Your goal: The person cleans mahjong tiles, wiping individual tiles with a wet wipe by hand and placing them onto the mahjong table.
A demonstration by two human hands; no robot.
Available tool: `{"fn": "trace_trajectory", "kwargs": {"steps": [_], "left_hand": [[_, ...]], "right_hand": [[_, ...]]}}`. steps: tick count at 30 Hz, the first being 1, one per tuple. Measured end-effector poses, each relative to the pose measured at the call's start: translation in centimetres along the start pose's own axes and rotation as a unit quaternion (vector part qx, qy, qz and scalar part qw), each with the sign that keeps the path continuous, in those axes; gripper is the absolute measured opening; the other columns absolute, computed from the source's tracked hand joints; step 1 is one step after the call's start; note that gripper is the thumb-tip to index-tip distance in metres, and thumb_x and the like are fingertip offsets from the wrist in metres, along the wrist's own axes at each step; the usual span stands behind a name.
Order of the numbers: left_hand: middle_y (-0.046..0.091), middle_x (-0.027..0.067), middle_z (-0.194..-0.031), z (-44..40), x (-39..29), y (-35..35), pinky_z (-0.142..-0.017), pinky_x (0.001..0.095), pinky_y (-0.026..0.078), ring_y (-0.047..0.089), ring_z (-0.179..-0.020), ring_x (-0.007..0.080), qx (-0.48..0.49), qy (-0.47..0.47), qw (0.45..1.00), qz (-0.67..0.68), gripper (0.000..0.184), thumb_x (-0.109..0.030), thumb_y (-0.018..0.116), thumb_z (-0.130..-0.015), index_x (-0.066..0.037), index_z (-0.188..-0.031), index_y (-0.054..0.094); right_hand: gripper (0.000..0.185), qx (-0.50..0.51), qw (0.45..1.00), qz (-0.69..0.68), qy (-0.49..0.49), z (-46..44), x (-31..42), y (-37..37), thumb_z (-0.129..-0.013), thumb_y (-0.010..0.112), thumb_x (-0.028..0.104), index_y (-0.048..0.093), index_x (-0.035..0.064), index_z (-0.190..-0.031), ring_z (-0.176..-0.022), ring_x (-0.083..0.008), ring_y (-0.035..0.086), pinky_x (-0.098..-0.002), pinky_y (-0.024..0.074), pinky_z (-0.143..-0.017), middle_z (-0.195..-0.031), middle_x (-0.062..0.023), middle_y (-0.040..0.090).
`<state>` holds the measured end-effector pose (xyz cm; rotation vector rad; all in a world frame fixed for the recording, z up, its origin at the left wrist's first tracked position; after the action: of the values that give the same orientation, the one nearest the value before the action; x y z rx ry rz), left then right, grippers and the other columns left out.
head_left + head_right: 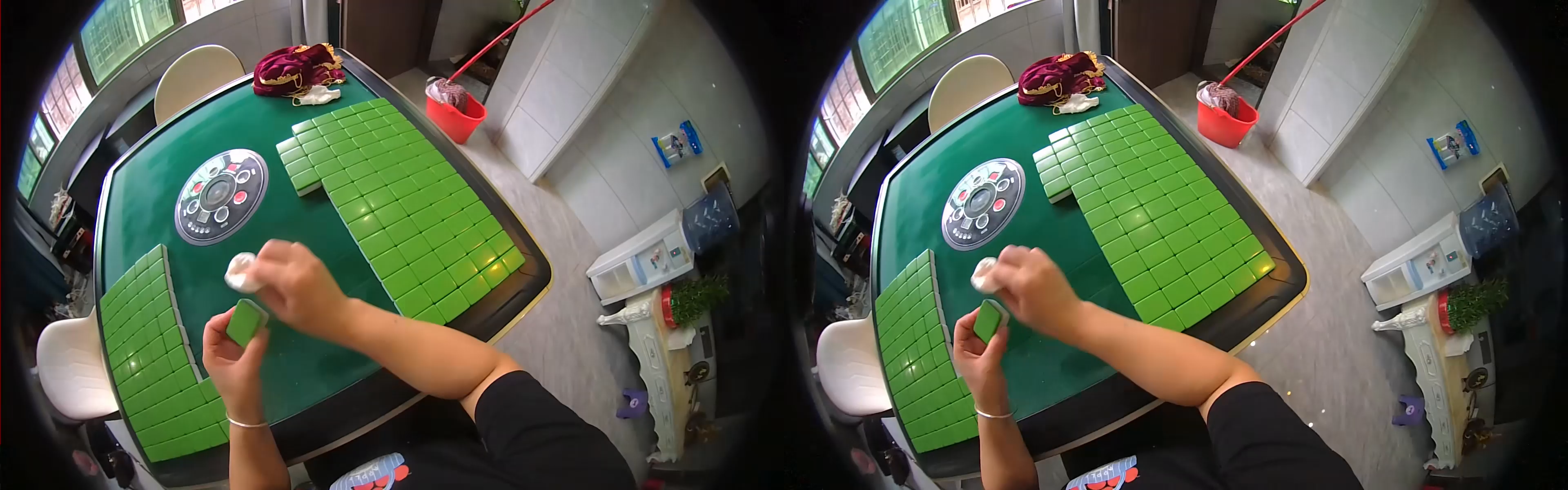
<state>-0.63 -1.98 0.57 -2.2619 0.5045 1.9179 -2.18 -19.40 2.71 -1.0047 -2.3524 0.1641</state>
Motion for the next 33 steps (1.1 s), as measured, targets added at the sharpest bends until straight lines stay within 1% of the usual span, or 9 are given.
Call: {"fn": "trace_trajectory", "kwargs": {"steps": [7, 12, 15, 20, 23, 25, 27, 28, 33], "left_hand": [[0.058, 0.0107, -0.119, -0.3, -1.7, 0.4, -0.08, 0.0248, 0.054, 0.061, -0.106, 0.0182, 0.005, -0.207, 0.894, 0.397, 0.031, -0.012, 0.051, -0.099, 0.002, -0.127, 0.048], [0.059, 0.0112, -0.123, 0.4, 2.0, -2.1, -0.098, 0.0386, 0.049, 0.06, -0.111, 0.0218, 0.061, -0.217, 0.874, 0.431, 0.033, -0.016, 0.046, -0.1, -0.001, -0.129, 0.049], [0.06, 0.009, -0.119, 0.7, 1.1, -1.3, -0.092, 0.0358, 0.049, 0.061, -0.107, 0.0207, 0.017, -0.275, 0.857, 0.437, 0.031, -0.016, 0.046, -0.099, -0.003, -0.126, 0.052], [0.061, 0.0072, -0.117, 0.6, 1.9, -1.5, -0.087, 0.0315, 0.049, 0.061, -0.105, 0.0213, 0.137, -0.301, 0.774, 0.54, 0.029, -0.016, 0.046, -0.1, -0.005, -0.125, 0.054], [0.061, 0.0067, -0.115, 1.1, 0.5, -1.1, -0.088, 0.0315, 0.051, 0.061, -0.107, 0.0217, 0.029, -0.251, 0.871, 0.42, 0.029, -0.015, 0.044, -0.1, -0.004, -0.125, 0.053], [0.061, 0.008, -0.116, 1.1, 1.4, -2.1, -0.087, 0.0309, 0.052, 0.061, -0.107, 0.0211, 0.046, -0.241, 0.875, 0.418, 0.031, -0.018, 0.046, -0.101, -0.002, -0.127, 0.051], [0.062, 0.0092, -0.116, 0.8, 1.4, -2.3, -0.079, 0.0285, 0.054, 0.062, -0.103, 0.02, 0.032, -0.246, 0.875, 0.415, 0.031, -0.018, 0.048, -0.101, -0.002, -0.127, 0.051], [0.063, 0.0089, -0.111, 0.6, 0.7, -1.8, -0.062, 0.0231, 0.053, 0.064, -0.093, 0.0183, 0.068, -0.263, 0.87, 0.412, 0.03, -0.021, 0.049, -0.101, -0.002, -0.124, 0.052], [0.065, 0.0086, -0.1, 0.4, -0.5, -0.1, -0.052, 0.0198, 0.045, 0.062, -0.076, 0.0173, 0.043, -0.249, 0.918, 0.305, 0.03, -0.029, 0.048, -0.103, -0.005, -0.12, 0.056]], "right_hand": [[0.026, 0.087, 0.994, -0.062, -0.031, 0.7, 1.5, 1.3, -0.075, 0.07, 0.007, 0.068, 0.0145, -0.1, -0.079, -0.0239, 0.057, -0.0362, 0.0438, -0.071, -0.085, -0.0034, 0.057], [0.026, 0.095, 0.99, -0.012, -0.108, 1.1, 2.4, 1.8, -0.071, 0.072, 0.012, 0.068, 0.0162, -0.097, -0.075, -0.0211, 0.054, -0.0352, 0.042, -0.069, -0.081, -0.0003, 0.054], [0.029, 0.057, 0.991, -0.013, -0.119, 0.8, 2.5, 2.1, -0.07, 0.073, 0.014, 0.069, 0.0154, -0.099, -0.074, -0.0196, 0.054, -0.0338, 0.0411, -0.068, -0.081, 0.0011, 0.054], [0.033, 0.005, 0.994, -0.03, -0.105, 0.6, 1.3, 0.9, -0.07, 0.072, 0.013, 0.069, 0.016, -0.103, -0.074, -0.0177, 0.055, -0.0333, 0.0399, -0.067, -0.081, 0.0012, 0.054], [0.032, 0.085, 0.979, 0.005, -0.185, 1.3, 3.3, 1.7, -0.071, 0.07, 0.016, 0.068, 0.0163, -0.103, -0.075, -0.0172, 0.054, -0.0342, 0.0413, -0.07, -0.08, 0.0024, 0.052], [0.034, 0.08, 0.984, 0.017, -0.158, 0.8, 3.3, 1.5, -0.072, 0.07, 0.013, 0.068, 0.0151, -0.105, -0.076, -0.0172, 0.055, -0.0332, 0.0423, -0.072, -0.081, 0.0006, 0.054], [0.036, 0.068, 0.993, -0.006, -0.099, 0.7, 2.2, 1.2, -0.072, 0.071, 0.01, 0.068, 0.014, -0.107, -0.077, -0.0187, 0.056, -0.0339, 0.0439, -0.072, -0.082, -0.0011, 0.056], [0.037, 0.063, 0.995, -0.017, -0.069, 0.7, 1.5, 1.0, -0.072, 0.071, 0.009, 0.068, 0.0135, -0.108, -0.077, -0.0195, 0.056, -0.0342, 0.0446, -0.072, -0.083, -0.002, 0.057], [0.014, 0.06, 0.957, -0.231, 0.167, 0.2, 0.7, 0.1, -0.087, 0.067, 0.005, 0.071, 0.0045, -0.1, -0.073, -0.0172, 0.057, -0.029, 0.0465, -0.063, -0.087, -0.0074, 0.059]]}}
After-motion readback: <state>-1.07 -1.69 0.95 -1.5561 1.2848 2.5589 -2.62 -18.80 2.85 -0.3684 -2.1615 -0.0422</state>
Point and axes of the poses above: each hand's wrist, its own z-axis away from the middle knuckle, its own y-axis out of the palm, x = y × z, the point moved 1 cm from there along -z, towards the middle knuckle
